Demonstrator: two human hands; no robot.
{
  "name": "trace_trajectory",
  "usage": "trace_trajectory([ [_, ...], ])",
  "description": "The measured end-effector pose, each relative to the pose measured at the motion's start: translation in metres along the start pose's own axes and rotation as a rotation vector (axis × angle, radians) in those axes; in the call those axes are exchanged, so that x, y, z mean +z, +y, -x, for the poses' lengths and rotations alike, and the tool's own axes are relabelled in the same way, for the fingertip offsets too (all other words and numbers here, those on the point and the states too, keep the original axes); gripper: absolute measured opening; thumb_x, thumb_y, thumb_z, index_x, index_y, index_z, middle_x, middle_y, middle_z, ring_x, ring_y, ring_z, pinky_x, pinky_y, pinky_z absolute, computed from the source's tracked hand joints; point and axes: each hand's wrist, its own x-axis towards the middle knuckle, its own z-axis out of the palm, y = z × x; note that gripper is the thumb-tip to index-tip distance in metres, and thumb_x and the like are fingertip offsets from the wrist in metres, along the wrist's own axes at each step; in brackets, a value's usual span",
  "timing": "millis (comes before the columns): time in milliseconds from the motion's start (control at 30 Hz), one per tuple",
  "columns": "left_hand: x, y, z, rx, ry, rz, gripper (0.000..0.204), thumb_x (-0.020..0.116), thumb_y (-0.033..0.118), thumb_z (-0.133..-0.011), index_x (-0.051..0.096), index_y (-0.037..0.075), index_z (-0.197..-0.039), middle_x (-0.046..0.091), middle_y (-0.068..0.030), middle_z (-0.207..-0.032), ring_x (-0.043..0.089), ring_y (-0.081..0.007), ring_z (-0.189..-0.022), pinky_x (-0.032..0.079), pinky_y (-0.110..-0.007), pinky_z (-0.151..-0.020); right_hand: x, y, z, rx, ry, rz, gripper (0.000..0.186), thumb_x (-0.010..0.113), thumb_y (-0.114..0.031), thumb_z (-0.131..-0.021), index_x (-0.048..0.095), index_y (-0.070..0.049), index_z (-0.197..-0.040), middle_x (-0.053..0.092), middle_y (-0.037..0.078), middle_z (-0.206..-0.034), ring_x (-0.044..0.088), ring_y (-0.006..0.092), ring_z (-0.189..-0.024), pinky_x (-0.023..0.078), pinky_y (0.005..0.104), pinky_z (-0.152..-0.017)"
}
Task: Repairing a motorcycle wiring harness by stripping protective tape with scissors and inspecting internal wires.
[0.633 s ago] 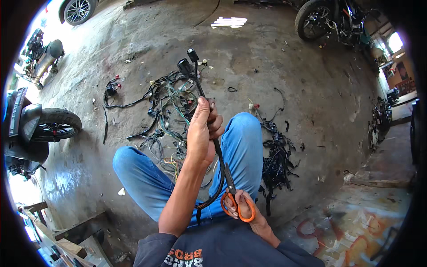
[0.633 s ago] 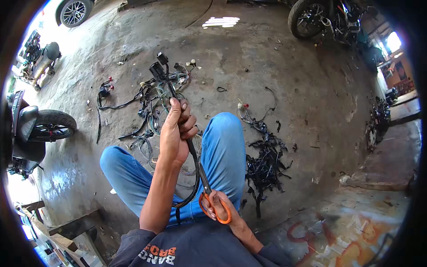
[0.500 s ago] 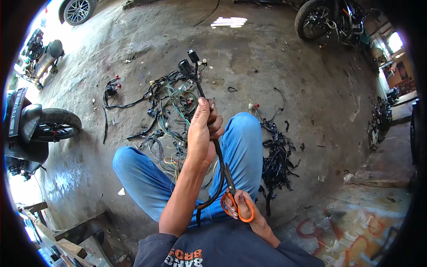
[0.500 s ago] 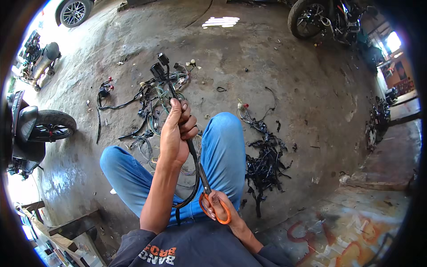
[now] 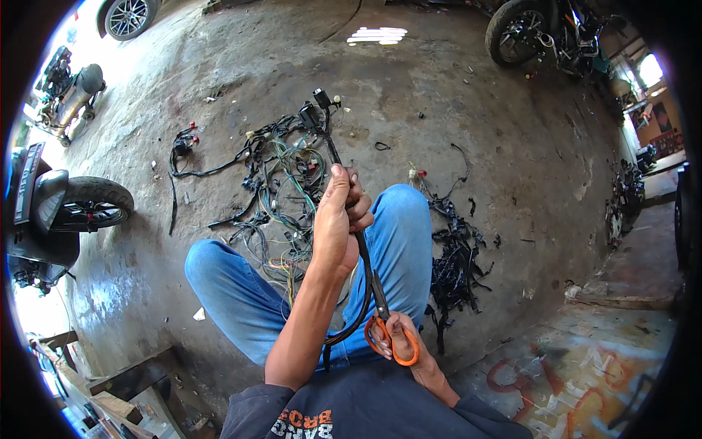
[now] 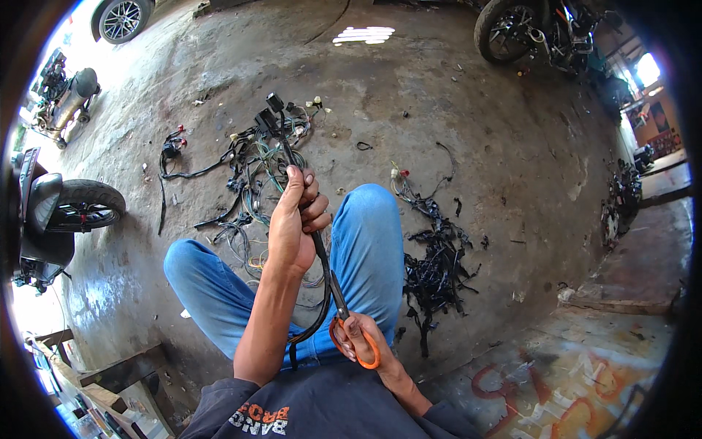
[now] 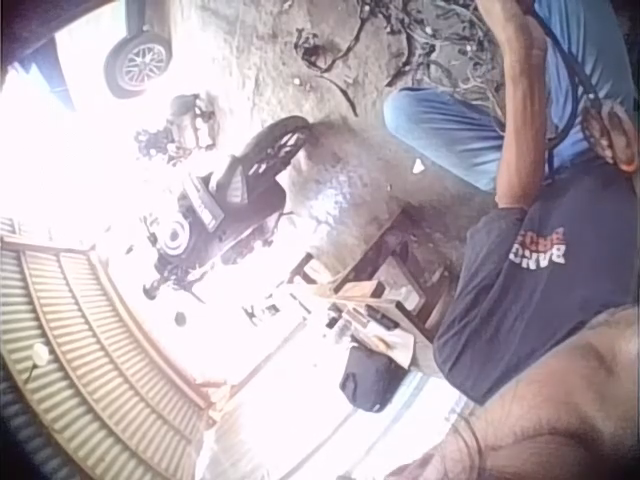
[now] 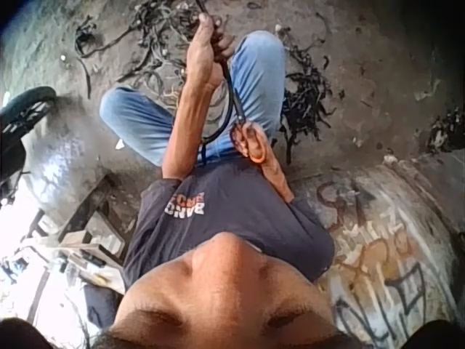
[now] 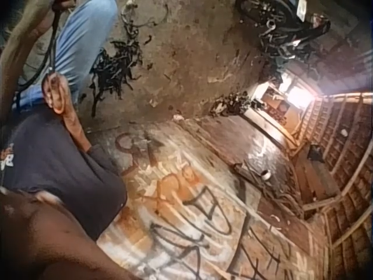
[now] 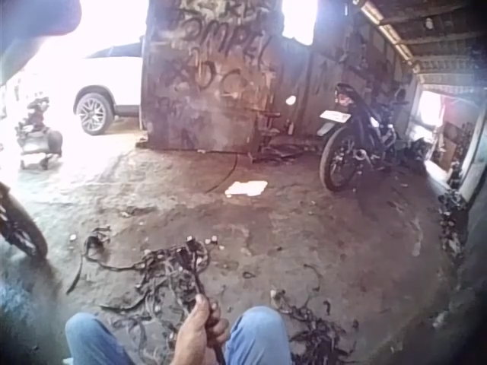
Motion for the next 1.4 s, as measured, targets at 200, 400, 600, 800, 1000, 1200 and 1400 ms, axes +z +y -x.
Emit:
trace_trajectory([
  [200, 0.001, -0.002, 0.001, 0.003, 0.015, 0.001, 0.036, 0.050, 0.046, -0.104, 0.049, 0.011, -0.096, 0.027, 0.0082, -0.070, 0.020, -0.0029, -0.054, 0.018, -0.021, -0.045, -0.002, 0.000, -0.001, 0.010, -0.032, -0.039, 0.063, 0.049, -0.069, -0.091, 0.046, -0.009, -0.077, 0.043, -0.003, -0.060, 0.042, 0.0040, -0.045, 0.036, 0.0190, -0.041],
  [400, 0.001, -0.002, 0.001, 0.001, 0.008, -0.002, 0.036, 0.050, 0.046, -0.104, 0.049, 0.011, -0.096, 0.028, 0.0082, -0.071, 0.020, -0.0028, -0.054, 0.018, -0.020, -0.045, 0.000, -0.003, -0.001, 0.026, -0.037, -0.074, 0.062, 0.048, -0.068, -0.092, 0.046, -0.008, -0.077, 0.043, -0.003, -0.060, 0.041, 0.0038, -0.044, 0.036, 0.0186, -0.041],
  [600, 0.002, -0.002, 0.002, -0.020, -0.006, 0.019, 0.036, 0.049, 0.046, -0.104, 0.048, 0.011, -0.095, 0.028, 0.0081, -0.071, 0.020, -0.0028, -0.054, 0.018, -0.020, -0.045, 0.000, -0.003, -0.003, 0.018, -0.054, -0.081, 0.061, 0.048, -0.068, -0.093, 0.047, -0.008, -0.077, 0.043, -0.003, -0.060, 0.041, 0.0042, -0.044, 0.036, 0.0191, -0.041],
  [800, 0.002, -0.001, 0.003, -0.019, -0.010, 0.017, 0.035, 0.048, 0.046, -0.104, 0.047, 0.012, -0.094, 0.028, 0.0080, -0.071, 0.020, -0.0028, -0.054, 0.019, -0.020, -0.045, -0.001, 0.000, -0.003, 0.029, -0.034, -0.077, 0.062, 0.050, -0.067, -0.092, 0.048, -0.007, -0.078, 0.044, -0.002, -0.060, 0.042, 0.0054, -0.045, 0.036, 0.0203, -0.041],
  [1000, 0.001, -0.001, 0.003, -0.025, -0.014, 0.019, 0.035, 0.048, 0.046, -0.104, 0.047, 0.012, -0.095, 0.029, 0.0080, -0.071, 0.020, -0.0026, -0.055, 0.018, -0.020, -0.045, -0.002, -0.001, -0.006, 0.028, -0.044, -0.074, 0.063, 0.051, -0.069, -0.091, 0.049, -0.007, -0.078, 0.044, -0.002, -0.059, 0.042, 0.0063, -0.045, 0.036, 0.0211, -0.041],
  [1200, 0.002, 0.006, -0.004, 0.007, 0.027, 0.022, 0.034, 0.051, 0.045, -0.104, 0.050, 0.012, -0.095, 0.029, 0.0081, -0.071, 0.020, -0.0032, -0.054, 0.018, -0.021, -0.046, -0.002, -0.022, -0.007, 0.041, -0.037, -0.023, 0.061, 0.053, -0.067, -0.092, 0.049, -0.008, -0.077, 0.044, -0.002, -0.060, 0.044, 0.0063, -0.046, 0.037, 0.0207, -0.043],
  [1400, 0.003, 0.010, -0.009, 0.022, 0.008, 0.036, 0.032, 0.050, 0.043, -0.104, 0.050, 0.012, -0.094, 0.029, 0.0083, -0.069, 0.020, -0.0032, -0.053, 0.019, -0.021, -0.045, -0.020, -0.061, -0.011, 0.292, 0.034, 0.126, 0.032, 0.081, -0.027, -0.086, 0.063, -0.001, -0.091, 0.070, 0.009, -0.080, 0.065, 0.0111, -0.063, 0.050, 0.0227, -0.053],
])
